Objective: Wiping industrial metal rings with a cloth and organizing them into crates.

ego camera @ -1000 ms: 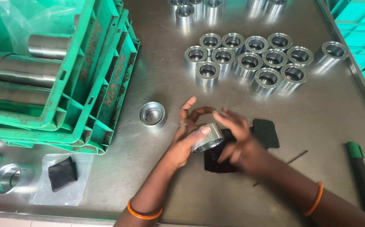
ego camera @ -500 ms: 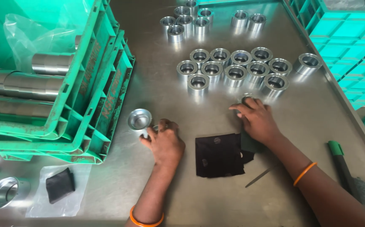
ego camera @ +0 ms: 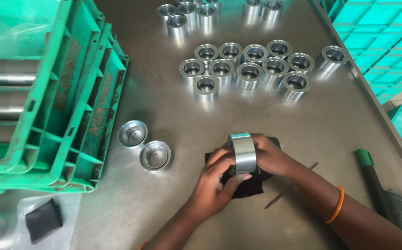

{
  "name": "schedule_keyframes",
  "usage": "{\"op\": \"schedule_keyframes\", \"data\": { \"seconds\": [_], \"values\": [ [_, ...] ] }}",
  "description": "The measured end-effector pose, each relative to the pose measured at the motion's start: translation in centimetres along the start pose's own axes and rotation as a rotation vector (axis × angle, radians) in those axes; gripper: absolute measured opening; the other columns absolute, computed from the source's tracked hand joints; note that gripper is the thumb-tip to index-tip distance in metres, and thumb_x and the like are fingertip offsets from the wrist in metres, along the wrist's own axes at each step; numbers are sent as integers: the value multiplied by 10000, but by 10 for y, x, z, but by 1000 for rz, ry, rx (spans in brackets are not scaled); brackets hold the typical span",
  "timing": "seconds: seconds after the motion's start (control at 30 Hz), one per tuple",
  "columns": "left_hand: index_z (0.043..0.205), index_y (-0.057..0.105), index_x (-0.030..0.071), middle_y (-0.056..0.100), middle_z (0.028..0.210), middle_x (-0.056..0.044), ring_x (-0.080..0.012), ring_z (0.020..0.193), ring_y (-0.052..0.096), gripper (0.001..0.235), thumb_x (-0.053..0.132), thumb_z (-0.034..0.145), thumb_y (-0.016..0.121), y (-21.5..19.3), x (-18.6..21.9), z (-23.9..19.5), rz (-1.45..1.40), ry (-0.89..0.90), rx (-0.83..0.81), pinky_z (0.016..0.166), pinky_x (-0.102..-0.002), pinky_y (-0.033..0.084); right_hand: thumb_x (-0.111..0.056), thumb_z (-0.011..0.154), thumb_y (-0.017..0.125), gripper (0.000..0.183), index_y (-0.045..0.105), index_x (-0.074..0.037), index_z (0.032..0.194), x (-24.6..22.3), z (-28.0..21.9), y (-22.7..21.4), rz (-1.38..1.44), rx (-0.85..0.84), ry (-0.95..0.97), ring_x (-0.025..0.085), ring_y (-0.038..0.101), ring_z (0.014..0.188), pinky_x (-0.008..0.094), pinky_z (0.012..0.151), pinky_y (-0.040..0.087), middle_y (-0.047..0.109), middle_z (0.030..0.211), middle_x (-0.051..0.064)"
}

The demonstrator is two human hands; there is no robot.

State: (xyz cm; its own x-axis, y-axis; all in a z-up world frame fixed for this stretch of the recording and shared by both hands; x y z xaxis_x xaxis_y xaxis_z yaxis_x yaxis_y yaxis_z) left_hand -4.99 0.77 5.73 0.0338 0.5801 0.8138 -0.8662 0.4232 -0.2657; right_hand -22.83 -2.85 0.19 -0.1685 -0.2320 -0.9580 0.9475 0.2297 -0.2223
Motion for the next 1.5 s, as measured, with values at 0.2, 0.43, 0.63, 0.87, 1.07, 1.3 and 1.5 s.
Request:
{"op": "schedule_keyframes", "data": {
  "seconds": [0.2, 0.43, 0.63, 0.87, 1.07, 1.3, 1.5],
  "values": [
    [1129, 652, 18, 639, 1204, -129, -281, 1121, 662, 267, 74, 897, 773, -4, -1, 7, -142, -167, -18, 978, -373, 529, -4, 872, 610, 429, 631, -34, 1299, -62, -1, 2, -298, 166, -254, 179, 723, 1005, 292, 882, 553, 723, 1146, 84],
    [1155, 648, 12, 641, 1240, -145, -283, 1171, 653, 306, 72, 897, 801, -12, 2, 8, -50, -114, -21, 1005, -374, 517, 22, 900, 619, 399, 632, -64, 1290, -21, -3, 12, -87, 34, 36, 192, 742, 994, 309, 867, 570, 759, 1102, 95],
    [1167, 630, 20, 624, 1262, -134, -282, 1177, 657, 308, 102, 916, 787, -4, -5, 2, -119, -143, -14, 1021, -371, 526, 27, 897, 618, 466, 604, -60, 1355, -28, -10, 7, -67, 45, -11, 186, 696, 1085, 299, 937, 538, 703, 1180, 104],
    [1155, 651, 15, 640, 1260, -135, -288, 1183, 660, 308, 101, 903, 805, -2, -3, 1, -69, -90, -33, 1020, -385, 534, 47, 887, 641, 473, 603, -53, 1348, -34, -16, 2, -217, 111, -119, 164, 694, 1067, 308, 911, 544, 696, 1157, 92],
    [1159, 646, 27, 645, 1242, -125, -278, 1183, 660, 306, 91, 899, 796, -1, 1, 4, -106, -121, -46, 1022, -379, 529, 69, 889, 612, 467, 602, -60, 1339, -41, -17, 6, -184, 122, -75, 160, 694, 1060, 300, 914, 552, 708, 1140, 81],
    [1155, 638, 21, 638, 1251, -121, -273, 1182, 664, 297, 94, 911, 790, 1, -5, 1, -129, -106, -33, 1030, -371, 526, 46, 905, 597, 468, 553, -50, 1361, -38, -12, 11, 11, 12, -10, 199, 654, 1163, 324, 979, 515, 636, 1267, 91],
    [1188, 631, 20, 617, 1279, -136, -259, 1192, 651, 313, 119, 936, 788, 1, -3, -1, -57, -79, -28, 1025, -364, 529, 66, 880, 619, 494, 603, -68, 1355, -38, -11, 8, -228, 61, -213, 236, 645, 1162, 346, 995, 506, 623, 1250, 101]
  ]
}}
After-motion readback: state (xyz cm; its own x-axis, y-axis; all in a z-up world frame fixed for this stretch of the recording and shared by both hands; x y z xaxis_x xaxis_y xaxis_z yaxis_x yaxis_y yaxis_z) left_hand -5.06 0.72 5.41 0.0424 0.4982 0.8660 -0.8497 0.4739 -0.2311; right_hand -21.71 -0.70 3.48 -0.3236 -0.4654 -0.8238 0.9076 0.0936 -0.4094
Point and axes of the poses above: each hand's wrist, its own z-axis towards the middle knuckle, its own y-axis out of the palm, x = y × z, the point moved 5 cm from there along z, towards the middle knuckle
